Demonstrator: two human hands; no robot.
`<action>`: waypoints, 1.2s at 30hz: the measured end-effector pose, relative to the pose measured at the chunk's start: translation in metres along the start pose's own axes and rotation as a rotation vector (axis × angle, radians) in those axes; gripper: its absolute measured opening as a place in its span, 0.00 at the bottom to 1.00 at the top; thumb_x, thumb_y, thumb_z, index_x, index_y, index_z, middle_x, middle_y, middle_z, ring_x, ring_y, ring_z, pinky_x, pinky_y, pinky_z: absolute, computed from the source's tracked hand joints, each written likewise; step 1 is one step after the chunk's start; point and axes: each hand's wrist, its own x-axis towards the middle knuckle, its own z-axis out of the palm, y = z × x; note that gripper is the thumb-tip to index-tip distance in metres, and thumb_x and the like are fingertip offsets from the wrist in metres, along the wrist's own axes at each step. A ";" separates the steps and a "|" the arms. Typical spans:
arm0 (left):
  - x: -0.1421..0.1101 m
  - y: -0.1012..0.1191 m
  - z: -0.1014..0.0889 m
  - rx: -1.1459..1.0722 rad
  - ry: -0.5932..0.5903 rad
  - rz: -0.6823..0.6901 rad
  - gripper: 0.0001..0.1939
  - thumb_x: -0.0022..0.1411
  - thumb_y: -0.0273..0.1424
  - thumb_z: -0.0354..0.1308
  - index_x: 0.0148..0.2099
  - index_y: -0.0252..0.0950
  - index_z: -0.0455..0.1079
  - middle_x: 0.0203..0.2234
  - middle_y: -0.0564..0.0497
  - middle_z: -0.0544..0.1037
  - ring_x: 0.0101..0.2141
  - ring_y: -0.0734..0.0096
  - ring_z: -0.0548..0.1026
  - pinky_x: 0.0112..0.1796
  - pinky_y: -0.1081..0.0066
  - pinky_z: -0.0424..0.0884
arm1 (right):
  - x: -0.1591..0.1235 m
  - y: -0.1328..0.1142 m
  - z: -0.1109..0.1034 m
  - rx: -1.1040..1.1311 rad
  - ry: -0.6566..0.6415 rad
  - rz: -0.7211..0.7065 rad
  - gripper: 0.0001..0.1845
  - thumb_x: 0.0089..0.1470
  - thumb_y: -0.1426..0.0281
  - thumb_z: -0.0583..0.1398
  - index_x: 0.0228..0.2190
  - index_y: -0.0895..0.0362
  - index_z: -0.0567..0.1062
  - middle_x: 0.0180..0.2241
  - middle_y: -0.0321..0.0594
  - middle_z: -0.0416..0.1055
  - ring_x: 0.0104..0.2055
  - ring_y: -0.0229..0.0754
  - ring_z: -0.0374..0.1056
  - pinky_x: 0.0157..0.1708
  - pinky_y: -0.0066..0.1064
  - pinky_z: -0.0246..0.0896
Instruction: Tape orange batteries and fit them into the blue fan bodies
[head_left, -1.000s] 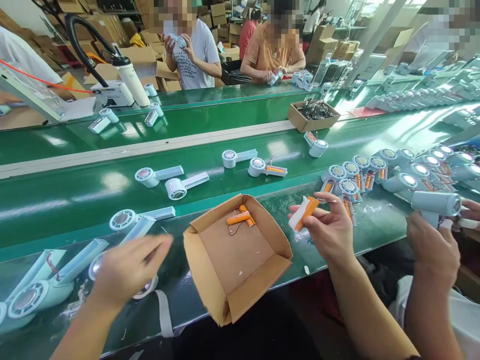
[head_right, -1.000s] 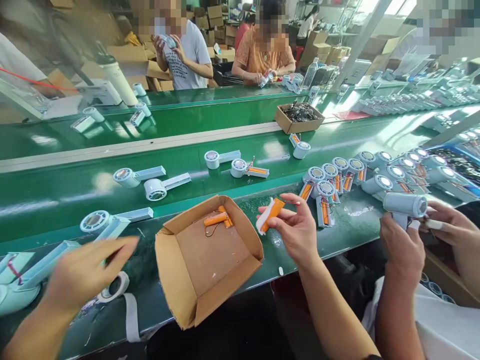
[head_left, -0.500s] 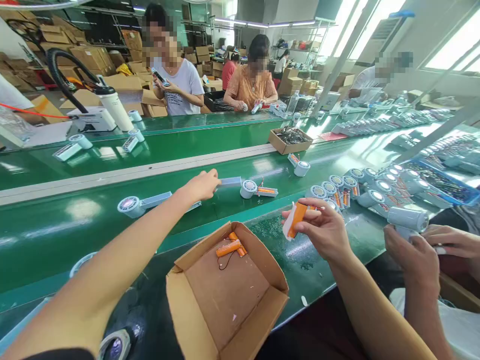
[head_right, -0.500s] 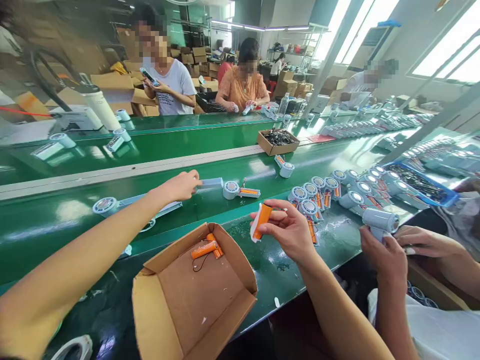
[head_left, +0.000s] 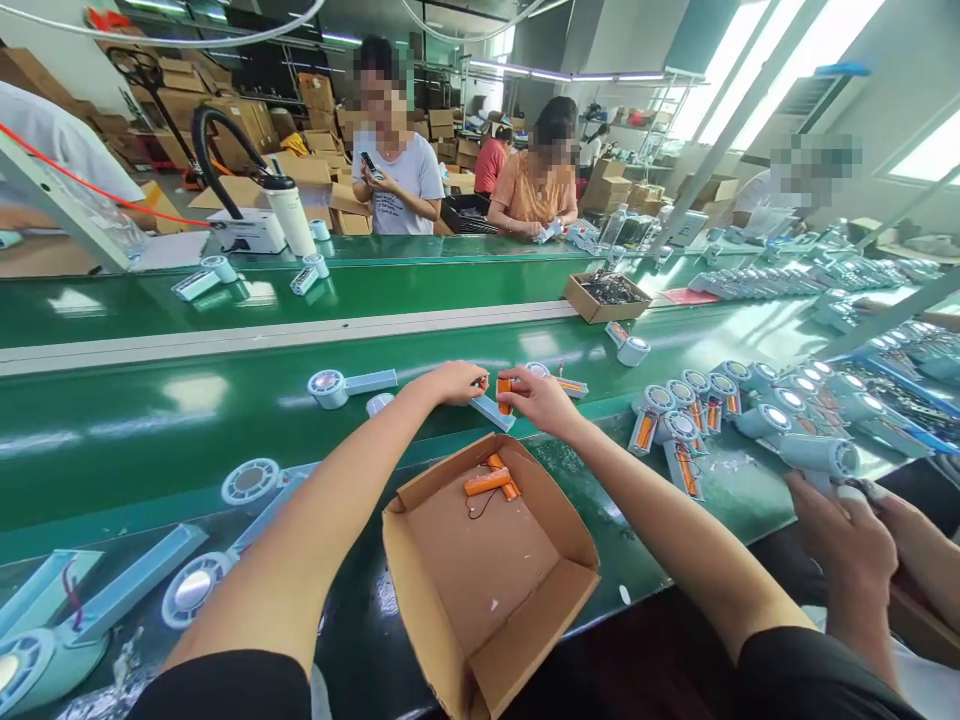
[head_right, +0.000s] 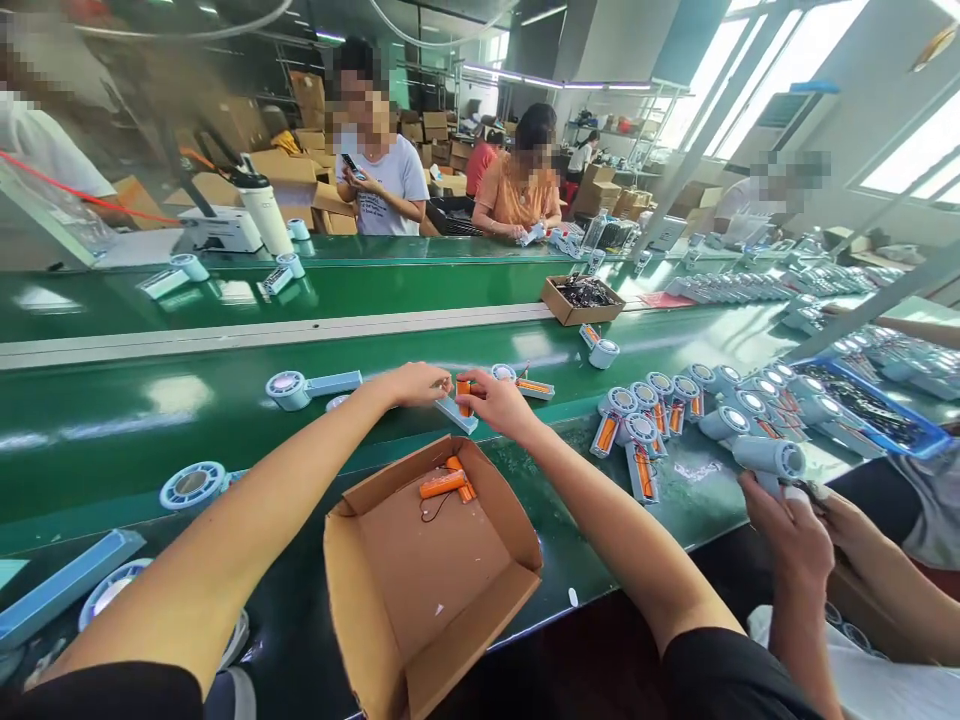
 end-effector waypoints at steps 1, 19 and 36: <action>0.001 0.000 0.001 -0.016 0.010 -0.011 0.16 0.75 0.40 0.61 0.55 0.35 0.76 0.51 0.44 0.80 0.49 0.62 0.80 0.53 0.55 0.79 | 0.000 -0.001 0.000 -0.084 -0.025 0.004 0.18 0.66 0.68 0.61 0.55 0.56 0.78 0.33 0.40 0.85 0.31 0.44 0.79 0.36 0.34 0.74; 0.029 0.011 0.016 -0.113 0.145 -0.122 0.14 0.70 0.31 0.54 0.53 0.42 0.77 0.47 0.48 0.85 0.50 0.60 0.81 0.48 0.69 0.72 | -0.016 -0.011 -0.009 -0.499 -0.197 0.119 0.23 0.73 0.68 0.53 0.65 0.59 0.69 0.42 0.49 0.84 0.43 0.54 0.80 0.43 0.37 0.70; 0.043 0.023 0.017 -0.164 0.190 -0.108 0.12 0.70 0.27 0.56 0.51 0.41 0.78 0.53 0.52 0.85 0.50 0.65 0.80 0.48 0.70 0.72 | 0.000 0.017 -0.012 -0.300 -0.287 0.141 0.23 0.74 0.67 0.52 0.64 0.56 0.73 0.43 0.45 0.84 0.44 0.47 0.79 0.47 0.35 0.71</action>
